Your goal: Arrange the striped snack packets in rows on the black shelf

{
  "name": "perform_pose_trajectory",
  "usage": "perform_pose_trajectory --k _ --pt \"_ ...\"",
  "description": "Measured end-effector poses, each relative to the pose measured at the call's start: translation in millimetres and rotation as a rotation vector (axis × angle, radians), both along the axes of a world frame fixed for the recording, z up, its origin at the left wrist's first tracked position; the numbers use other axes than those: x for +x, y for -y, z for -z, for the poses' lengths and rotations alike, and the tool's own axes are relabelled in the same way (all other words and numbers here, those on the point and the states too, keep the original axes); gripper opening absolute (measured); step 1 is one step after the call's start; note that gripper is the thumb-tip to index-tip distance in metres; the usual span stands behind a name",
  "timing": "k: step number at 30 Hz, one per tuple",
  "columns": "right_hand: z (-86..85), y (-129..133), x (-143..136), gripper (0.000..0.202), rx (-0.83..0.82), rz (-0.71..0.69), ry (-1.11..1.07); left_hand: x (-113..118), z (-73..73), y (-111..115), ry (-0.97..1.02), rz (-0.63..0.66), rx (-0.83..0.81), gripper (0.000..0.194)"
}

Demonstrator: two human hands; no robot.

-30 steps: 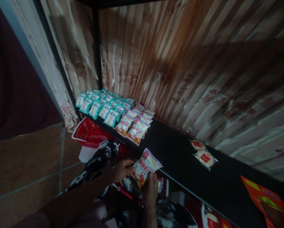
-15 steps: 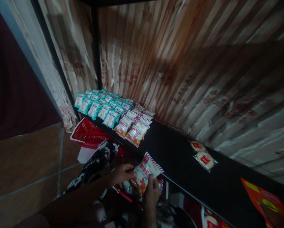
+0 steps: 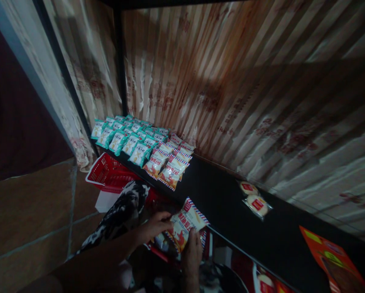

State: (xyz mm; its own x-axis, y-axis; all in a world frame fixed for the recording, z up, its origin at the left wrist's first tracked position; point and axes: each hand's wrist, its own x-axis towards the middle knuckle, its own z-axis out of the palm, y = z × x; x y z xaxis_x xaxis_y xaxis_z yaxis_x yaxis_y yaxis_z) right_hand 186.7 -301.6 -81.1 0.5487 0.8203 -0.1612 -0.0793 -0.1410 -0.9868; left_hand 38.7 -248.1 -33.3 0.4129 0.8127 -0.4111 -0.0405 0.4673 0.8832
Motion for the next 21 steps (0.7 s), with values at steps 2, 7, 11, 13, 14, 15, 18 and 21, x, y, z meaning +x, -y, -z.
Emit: perform_pose_trajectory --k 2,7,11,13,14,15,18,21 --pt "0.0 1.4 -0.4 0.058 -0.012 -0.001 -0.002 0.3 -1.1 1.4 -0.01 -0.018 -0.01 0.034" --pt "-5.1 1.7 -4.0 0.059 -0.033 -0.011 -0.001 2.1 -7.3 2.5 0.005 -0.066 -0.004 0.034" --pt "-8.4 -0.5 -6.9 0.064 -0.016 -0.06 -0.056 2.2 -11.1 2.5 0.004 -0.126 0.016 0.035" --pt "-9.3 -1.0 -7.3 0.07 -0.019 -0.106 -0.111 1.4 -10.7 2.7 -0.009 -0.14 0.03 0.036" --pt "-9.7 -1.0 -7.4 0.073 -0.023 -0.135 -0.139 0.9 -10.2 2.8 -0.013 -0.141 0.036 0.037" --pt "-10.3 -0.8 -7.7 0.076 -0.023 -0.159 -0.161 0.4 -9.8 2.8 -0.013 -0.142 0.041 0.038" --pt "-11.5 0.1 -8.9 0.078 -0.013 -0.148 -0.184 -0.1 -10.1 2.6 -0.01 -0.139 0.054 0.038" --pt "-10.4 0.6 -8.0 0.077 -0.031 -0.129 -0.188 2.1 -12.8 1.5 -0.029 -0.121 0.083 0.036"
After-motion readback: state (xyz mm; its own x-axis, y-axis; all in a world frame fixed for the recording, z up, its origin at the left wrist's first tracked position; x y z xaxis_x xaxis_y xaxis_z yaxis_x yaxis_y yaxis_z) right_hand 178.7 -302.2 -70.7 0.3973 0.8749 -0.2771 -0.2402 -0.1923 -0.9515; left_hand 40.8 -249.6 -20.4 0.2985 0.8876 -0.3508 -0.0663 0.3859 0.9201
